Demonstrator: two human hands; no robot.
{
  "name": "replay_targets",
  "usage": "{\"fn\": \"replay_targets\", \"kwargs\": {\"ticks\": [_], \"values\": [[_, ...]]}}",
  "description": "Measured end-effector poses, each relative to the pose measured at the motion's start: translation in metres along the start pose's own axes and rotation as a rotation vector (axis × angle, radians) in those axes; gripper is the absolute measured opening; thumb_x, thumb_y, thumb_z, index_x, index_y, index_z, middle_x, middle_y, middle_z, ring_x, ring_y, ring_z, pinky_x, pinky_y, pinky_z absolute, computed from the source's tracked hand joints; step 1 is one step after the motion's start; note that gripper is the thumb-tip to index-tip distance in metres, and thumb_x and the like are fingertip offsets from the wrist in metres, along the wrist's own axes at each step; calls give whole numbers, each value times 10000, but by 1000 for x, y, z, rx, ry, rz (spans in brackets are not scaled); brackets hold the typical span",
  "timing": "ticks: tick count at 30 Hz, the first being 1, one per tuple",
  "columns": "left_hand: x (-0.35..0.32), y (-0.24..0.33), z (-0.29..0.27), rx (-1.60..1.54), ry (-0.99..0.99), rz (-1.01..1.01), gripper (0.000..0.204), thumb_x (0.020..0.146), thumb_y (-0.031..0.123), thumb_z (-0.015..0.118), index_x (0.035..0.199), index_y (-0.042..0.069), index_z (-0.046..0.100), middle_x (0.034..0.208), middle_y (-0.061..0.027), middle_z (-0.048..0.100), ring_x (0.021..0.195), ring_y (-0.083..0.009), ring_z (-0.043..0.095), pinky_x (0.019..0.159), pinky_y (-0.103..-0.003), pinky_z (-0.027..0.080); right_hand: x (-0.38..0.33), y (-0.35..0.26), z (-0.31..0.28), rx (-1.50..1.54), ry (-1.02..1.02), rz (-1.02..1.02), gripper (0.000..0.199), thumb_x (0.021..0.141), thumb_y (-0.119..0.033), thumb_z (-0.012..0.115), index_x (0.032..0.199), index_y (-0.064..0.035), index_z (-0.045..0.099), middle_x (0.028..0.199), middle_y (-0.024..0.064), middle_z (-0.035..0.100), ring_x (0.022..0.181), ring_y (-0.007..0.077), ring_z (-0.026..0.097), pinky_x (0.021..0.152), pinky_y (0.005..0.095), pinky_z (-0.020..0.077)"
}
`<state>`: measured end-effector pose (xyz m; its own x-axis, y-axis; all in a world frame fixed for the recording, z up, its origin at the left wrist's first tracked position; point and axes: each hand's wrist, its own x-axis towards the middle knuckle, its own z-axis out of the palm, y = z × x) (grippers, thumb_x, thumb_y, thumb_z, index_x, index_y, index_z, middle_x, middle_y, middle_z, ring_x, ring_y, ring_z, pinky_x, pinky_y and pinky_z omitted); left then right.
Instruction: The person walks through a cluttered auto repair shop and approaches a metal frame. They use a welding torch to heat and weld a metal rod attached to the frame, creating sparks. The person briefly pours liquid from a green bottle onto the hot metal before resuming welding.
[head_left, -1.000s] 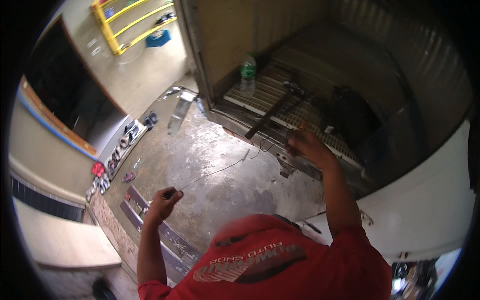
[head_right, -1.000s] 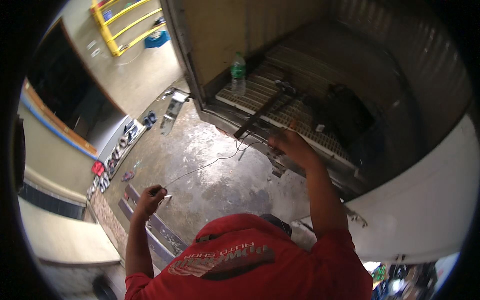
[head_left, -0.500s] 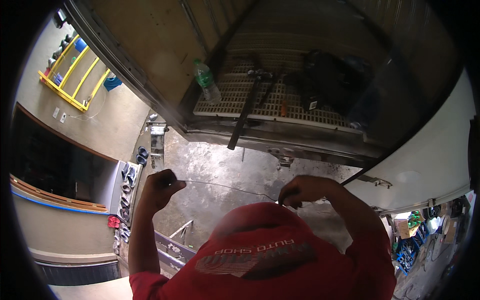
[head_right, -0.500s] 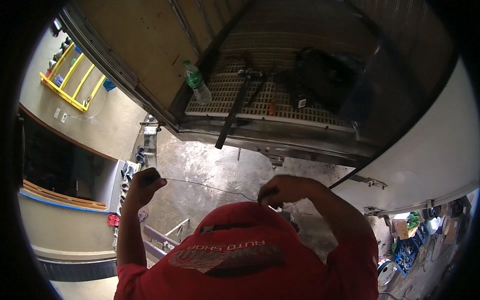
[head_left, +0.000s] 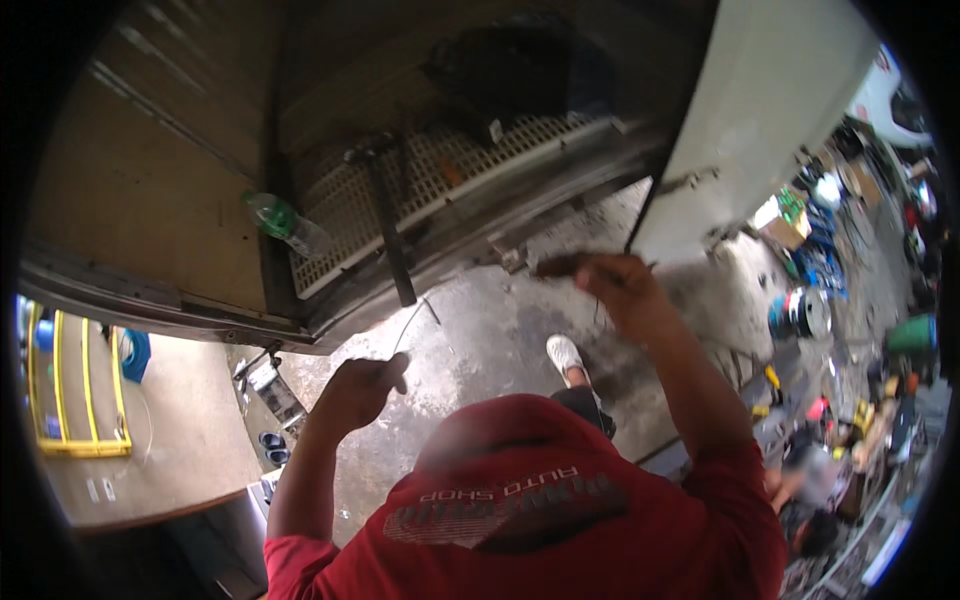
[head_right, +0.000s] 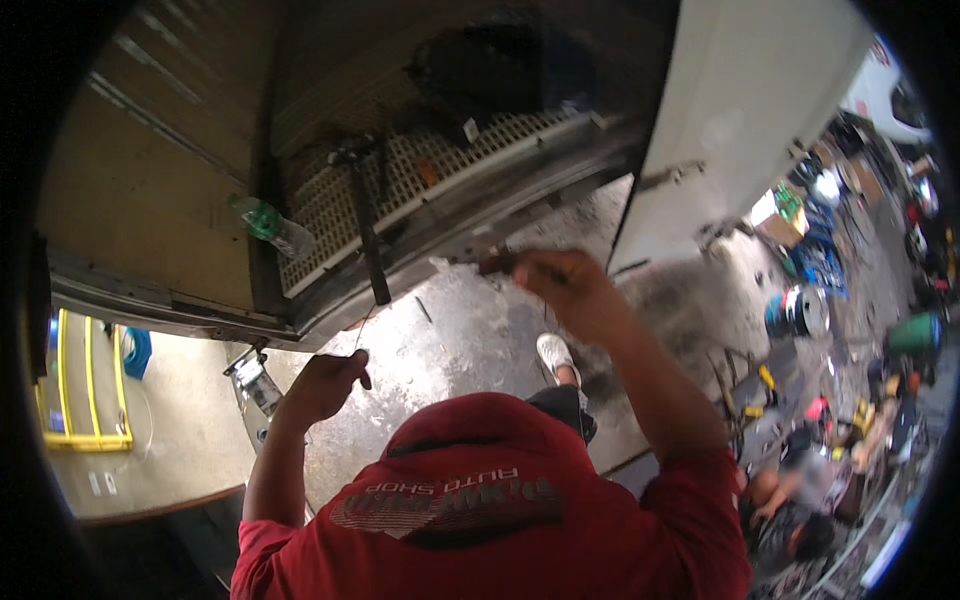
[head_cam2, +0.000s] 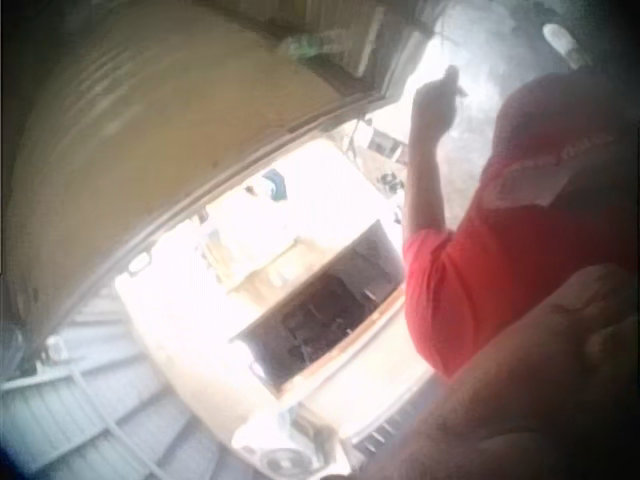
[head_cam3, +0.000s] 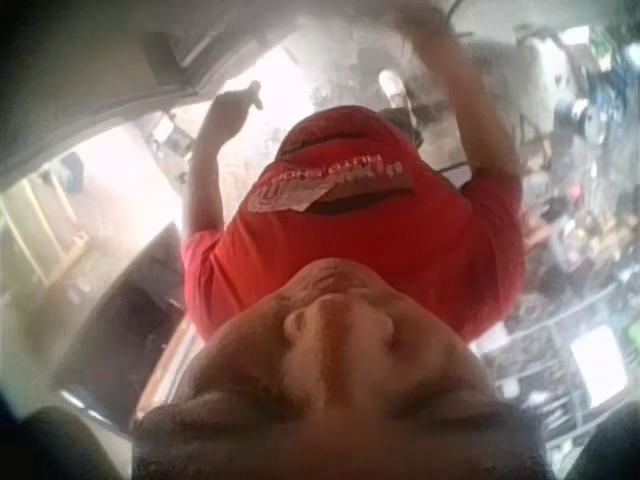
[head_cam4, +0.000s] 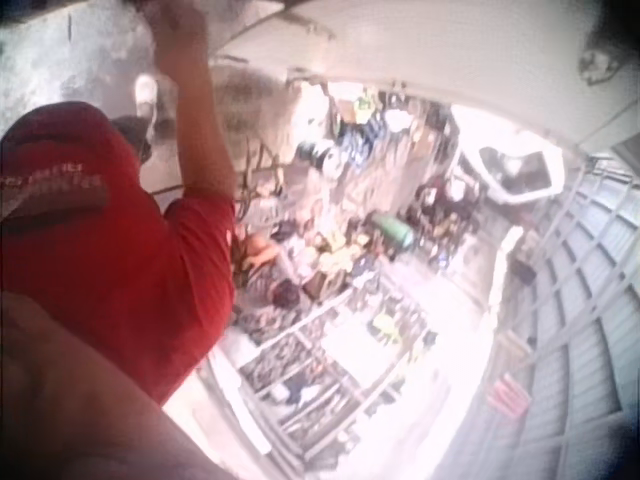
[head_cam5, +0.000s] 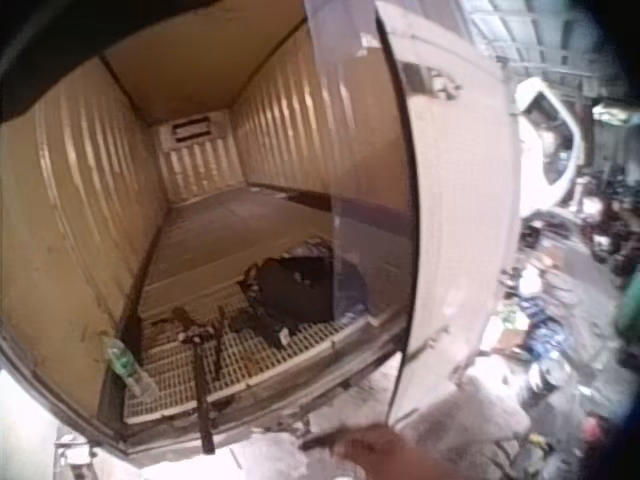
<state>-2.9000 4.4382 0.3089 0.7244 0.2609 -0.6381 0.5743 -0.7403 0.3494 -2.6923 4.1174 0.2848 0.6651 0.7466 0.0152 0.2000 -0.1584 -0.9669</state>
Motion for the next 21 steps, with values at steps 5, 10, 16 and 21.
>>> {"fn": "replay_targets", "kwargs": {"ticks": [5, 10, 16, 21], "values": [[16, 24, 27, 425, -59, 479, 303, 1077, 259, 414, 1241, 74, 590, 847, -201, 698, 820, -405, 695, 726, -500, 553, -20, -29, 45, 37, 30, 79, 333, 1003, -105, 636, 1320, -7, 661, 1031, 115, 748, 714, 160, 686, 696, 313, 555], [3, 22, 6, 352, 96, 350, 648, 1087, 497, 369, 831, 16, 720, 806, -234, 688, 849, -457, 676, 838, -543, 518, -40, -4, 38, 303, 7, 352, 250, 996, -149, 650, 1172, 23, 694, 884, 85, 685, 659, 151, 649, 651, 301, 544], [1, 30, 27, 443, 5, 474, 691, 1080, 568, 341, 899, 48, 757, 886, -240, 714, 939, -442, 677, 902, -517, 519, -19, 0, 70, 546, 565, -56, 218, 1040, -119, 568, 1119, 66, 652, 1046, 176, 715, 1003, 299, 723, 896, 383, 601], [3, 42, 47, 359, -76, 480, 708, 1080, 587, 332, 951, 34, 754, 888, -257, 707, 927, -446, 674, 892, -525, 511, 7, -42, 61, 958, 748, -213, 162, 1055, -77, 501, 1131, 57, 550, 1029, 198, 687, 949, 320, 743, 724, 379, 614]]}}
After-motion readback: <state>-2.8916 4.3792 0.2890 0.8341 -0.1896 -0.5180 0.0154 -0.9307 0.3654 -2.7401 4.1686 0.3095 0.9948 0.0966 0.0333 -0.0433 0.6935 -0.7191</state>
